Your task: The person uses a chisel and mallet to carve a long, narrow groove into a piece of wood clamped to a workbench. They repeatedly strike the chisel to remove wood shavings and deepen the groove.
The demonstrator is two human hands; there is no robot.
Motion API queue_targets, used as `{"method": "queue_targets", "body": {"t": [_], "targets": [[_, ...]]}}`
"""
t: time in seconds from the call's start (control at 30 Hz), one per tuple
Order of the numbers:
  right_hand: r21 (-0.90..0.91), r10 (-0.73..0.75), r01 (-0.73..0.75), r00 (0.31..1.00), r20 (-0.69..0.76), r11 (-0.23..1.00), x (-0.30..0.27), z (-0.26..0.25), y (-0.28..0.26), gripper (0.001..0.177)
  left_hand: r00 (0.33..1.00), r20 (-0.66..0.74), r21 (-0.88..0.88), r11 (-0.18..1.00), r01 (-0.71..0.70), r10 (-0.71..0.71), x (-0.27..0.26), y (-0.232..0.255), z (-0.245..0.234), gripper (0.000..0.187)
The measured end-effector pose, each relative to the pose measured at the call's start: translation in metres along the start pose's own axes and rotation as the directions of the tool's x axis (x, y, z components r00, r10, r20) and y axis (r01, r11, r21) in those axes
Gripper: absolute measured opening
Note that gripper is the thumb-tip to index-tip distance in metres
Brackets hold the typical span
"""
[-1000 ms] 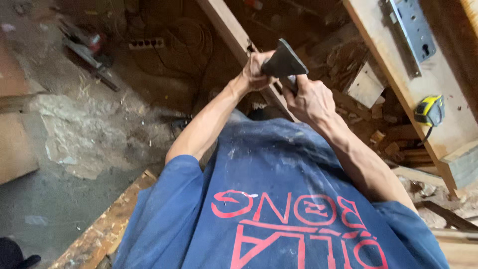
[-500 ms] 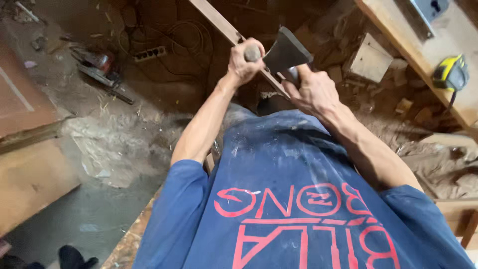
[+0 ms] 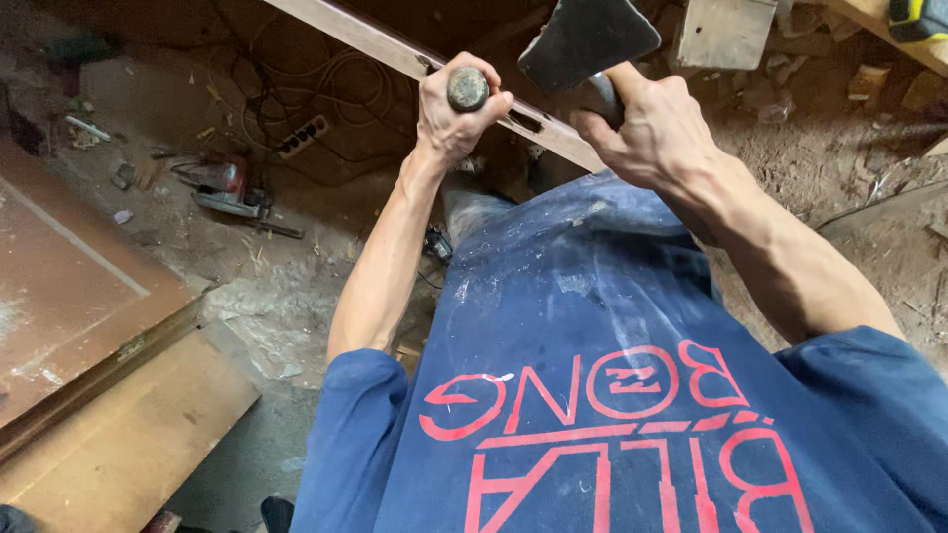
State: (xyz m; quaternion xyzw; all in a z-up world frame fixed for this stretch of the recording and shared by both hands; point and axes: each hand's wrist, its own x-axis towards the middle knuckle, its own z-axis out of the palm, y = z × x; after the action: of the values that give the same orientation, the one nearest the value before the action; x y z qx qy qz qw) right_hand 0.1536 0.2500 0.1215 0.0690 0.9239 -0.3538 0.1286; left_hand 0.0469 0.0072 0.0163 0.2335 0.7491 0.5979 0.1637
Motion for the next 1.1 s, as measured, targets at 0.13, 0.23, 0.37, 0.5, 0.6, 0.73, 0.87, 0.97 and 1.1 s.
{"method": "queue_targets", "body": {"t": [0.13, 0.23, 0.37, 0.5, 0.6, 0.73, 0.87, 0.97, 1.1], "targets": [[0.0, 0.012, -0.012, 1.0, 0.018, 1.0, 0.001, 0.0, -0.002, 0.044, 0.999, 0.007, 0.014, 0.999, -0.034, 0.034, 0.005, -0.006, 0.0, 0.022], [-0.013, -0.007, 0.007, 1.0, 0.023, 1.0, 0.003, -0.001, -0.004, 0.045, 0.999, 0.038, 0.037, 0.999, -0.014, 0.013, 0.008, -0.01, 0.002, 0.022], [-0.029, -0.017, 0.018, 0.999, 0.03, 0.999, 0.002, 0.0, -0.009, 0.044, 0.998, 0.045, 0.034, 0.999, -0.037, 0.035, 0.007, -0.01, 0.005, 0.022], [-0.033, -0.043, 0.044, 0.999, 0.028, 0.999, -0.002, 0.0, -0.004, 0.045, 0.996, 0.059, 0.056, 0.996, -0.073, 0.07, 0.008, -0.018, 0.008, 0.023], [-0.103, -0.128, 0.125, 0.992, -0.017, 0.987, -0.004, -0.002, -0.002, 0.043, 0.996, 0.054, 0.087, 0.993, -0.078, 0.074, 0.011, -0.026, 0.01, 0.022], [-0.258, -0.101, 0.111, 0.994, 0.052, 0.96, -0.002, 0.007, -0.01, 0.036, 0.997, 0.072, 0.167, 0.986, 0.005, -0.017, 0.002, -0.034, 0.015, 0.026], [-0.28, -0.15, 0.169, 0.985, 0.089, 0.945, 0.012, 0.022, -0.019, 0.032, 0.963, 0.032, 0.071, 0.961, -0.268, 0.266, 0.001, -0.04, 0.018, 0.023], [-0.293, -0.206, 0.224, 0.974, 0.089, 0.93, 0.014, 0.025, -0.018, 0.035, 0.939, -0.005, 0.052, 0.938, -0.342, 0.343, 0.002, -0.049, 0.019, 0.029], [-0.268, -0.259, 0.258, 0.965, 0.029, 0.928, 0.0, 0.019, -0.021, 0.033, 0.994, -0.025, 0.08, 0.992, -0.101, 0.104, -0.002, -0.054, 0.029, 0.028]]}}
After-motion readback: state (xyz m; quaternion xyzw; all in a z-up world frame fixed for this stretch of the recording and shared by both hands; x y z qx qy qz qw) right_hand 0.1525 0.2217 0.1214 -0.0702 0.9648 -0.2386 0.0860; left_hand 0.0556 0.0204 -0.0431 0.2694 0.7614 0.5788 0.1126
